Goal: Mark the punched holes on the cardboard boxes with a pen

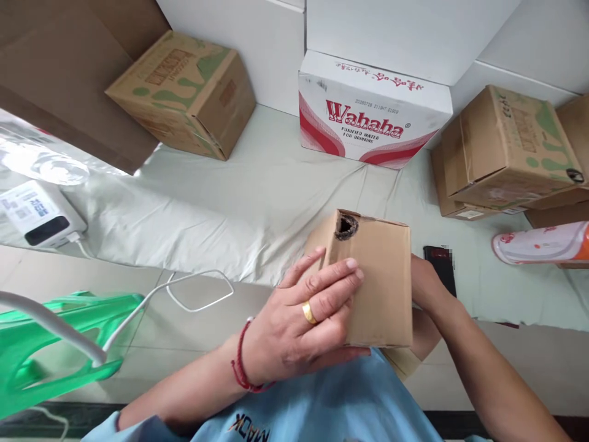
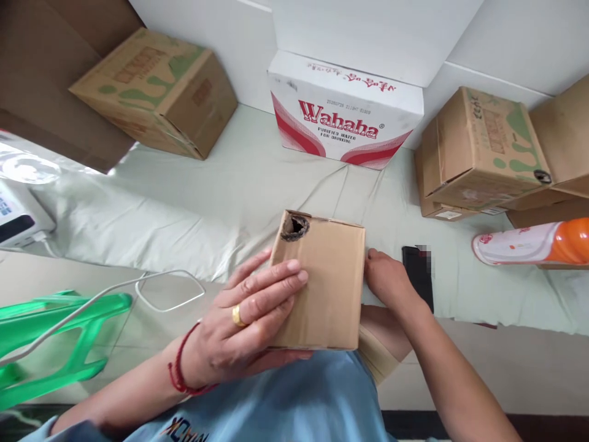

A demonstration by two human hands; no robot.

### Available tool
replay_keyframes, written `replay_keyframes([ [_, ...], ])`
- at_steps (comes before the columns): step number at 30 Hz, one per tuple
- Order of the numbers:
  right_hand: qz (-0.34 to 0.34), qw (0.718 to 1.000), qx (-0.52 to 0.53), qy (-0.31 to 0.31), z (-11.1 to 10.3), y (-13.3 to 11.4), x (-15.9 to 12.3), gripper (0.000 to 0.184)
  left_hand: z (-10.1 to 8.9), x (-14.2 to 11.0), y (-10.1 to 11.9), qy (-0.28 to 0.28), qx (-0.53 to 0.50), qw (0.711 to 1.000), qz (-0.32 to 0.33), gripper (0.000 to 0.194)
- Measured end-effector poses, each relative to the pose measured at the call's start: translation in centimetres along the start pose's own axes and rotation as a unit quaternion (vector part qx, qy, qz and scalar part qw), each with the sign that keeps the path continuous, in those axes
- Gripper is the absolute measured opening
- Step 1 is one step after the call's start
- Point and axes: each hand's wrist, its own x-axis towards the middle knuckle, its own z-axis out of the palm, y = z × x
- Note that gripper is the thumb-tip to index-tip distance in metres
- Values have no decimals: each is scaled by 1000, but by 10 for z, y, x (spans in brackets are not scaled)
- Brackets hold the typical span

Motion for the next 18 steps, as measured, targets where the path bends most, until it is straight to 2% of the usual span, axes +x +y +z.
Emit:
replay_keyframes([
  [2,-14,998,-26,-51,-9,2,0,16,12,-2,1,37,-24,999,0,38],
  [4,1,998,-30,-55,-19,11,-2,10,23,-6,-2,74,-31,997,-1,45],
  [5,24,999,-13,-25,-25,17,-4,7,28,-10,-5,93,-29,995,-1,47],
  [7,76,989,80,96,-43,27,-9,17,38,-20,-13,134,-27,991,0,50],
  [8,89,967,161,178,-53,30,-12,25,44,-26,-17,157,-29,987,4,51],
  [9,85,928,262,252,-65,28,-16,31,50,-32,-22,181,-32,983,9,52],
  [10,63,874,373,304,-77,23,-19,35,55,-37,-25,202,-35,979,13,52],
  [11,30,806,482,342,-90,13,-22,35,61,-42,-28,216,-38,976,14,53],
  [12,-8,755,572,321,-101,0,-24,32,67,-46,-30,223,-40,974,12,53],
  [13,-49,715,629,301,-111,-15,-25,30,72,-48,-32,227,-39,973,6,55],
  [15,-119,687,669,256,-125,-49,-23,27,78,-50,-33,234,-32,972,-4,58],
  [17,-167,687,676,207,-132,-79,-17,27,81,-49,-32,248,-27,968,-4,61],
  [18,-180,693,675,180,-134,-91,-12,32,81,-49,-31,253,-30,967,-2,61],
])
